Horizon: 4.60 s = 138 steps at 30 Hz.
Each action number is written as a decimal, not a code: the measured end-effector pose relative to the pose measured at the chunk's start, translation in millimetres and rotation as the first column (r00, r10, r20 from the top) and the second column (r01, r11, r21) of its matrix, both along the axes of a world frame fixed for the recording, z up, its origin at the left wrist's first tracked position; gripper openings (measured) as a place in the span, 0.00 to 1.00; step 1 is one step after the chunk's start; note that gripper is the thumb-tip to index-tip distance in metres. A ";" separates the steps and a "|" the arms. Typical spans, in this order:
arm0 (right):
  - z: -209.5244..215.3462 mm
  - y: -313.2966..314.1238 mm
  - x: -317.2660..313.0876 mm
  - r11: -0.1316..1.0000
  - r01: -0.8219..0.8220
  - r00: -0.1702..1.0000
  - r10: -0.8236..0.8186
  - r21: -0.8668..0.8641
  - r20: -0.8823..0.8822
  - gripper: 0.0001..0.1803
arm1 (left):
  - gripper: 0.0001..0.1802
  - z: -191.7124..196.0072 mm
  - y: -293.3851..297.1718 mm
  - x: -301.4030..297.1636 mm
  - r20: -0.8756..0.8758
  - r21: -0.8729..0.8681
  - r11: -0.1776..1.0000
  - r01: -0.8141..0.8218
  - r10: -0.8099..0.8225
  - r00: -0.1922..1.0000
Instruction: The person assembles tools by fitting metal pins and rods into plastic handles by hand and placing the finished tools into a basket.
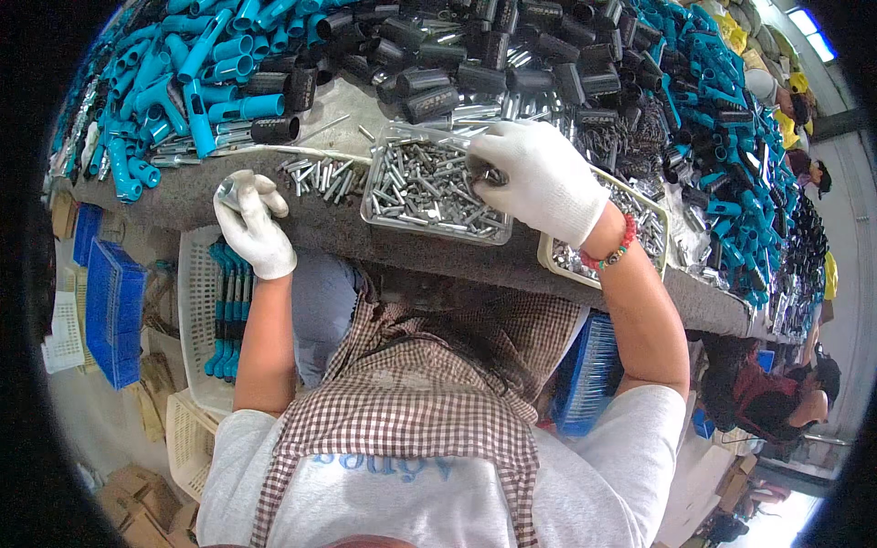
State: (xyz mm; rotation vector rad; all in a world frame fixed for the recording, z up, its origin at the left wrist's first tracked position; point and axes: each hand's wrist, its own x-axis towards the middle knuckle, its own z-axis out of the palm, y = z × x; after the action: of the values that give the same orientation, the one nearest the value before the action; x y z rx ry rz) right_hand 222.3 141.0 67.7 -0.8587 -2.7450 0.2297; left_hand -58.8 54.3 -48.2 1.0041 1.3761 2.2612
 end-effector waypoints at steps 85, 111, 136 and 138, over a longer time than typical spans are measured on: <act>49.2 -13.4 -15.5 0.998 -0.059 0.984 0.060 -0.014 0.170 0.09 | 0.12 -5.4 -5.7 -6.6 -0.083 -0.022 1.000 0.010 -0.012 0.996; 17.3 -25.8 11.8 0.988 -0.143 0.983 0.136 0.049 0.121 0.07 | 0.12 -7.3 -1.9 -2.8 -0.034 -0.012 1.000 -0.005 0.005 0.999; 16.8 -31.5 -23.1 0.993 0.032 0.846 -0.088 0.116 0.526 0.10 | 0.12 -2.2 -0.9 0.7 -0.027 -0.010 1.000 0.006 -0.007 1.000; 11.9 -26.8 -15.3 0.997 0.009 0.926 -0.036 0.073 0.375 0.11 | 0.12 -3.0 0.3 0.4 -0.023 -0.001 1.000 0.013 -0.013 1.000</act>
State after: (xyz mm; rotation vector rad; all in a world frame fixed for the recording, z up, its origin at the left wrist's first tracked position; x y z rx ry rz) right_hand 207.0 114.2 79.6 -1.0051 -3.0697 -0.0437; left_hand -58.4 54.6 -51.2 1.0384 1.3755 2.2469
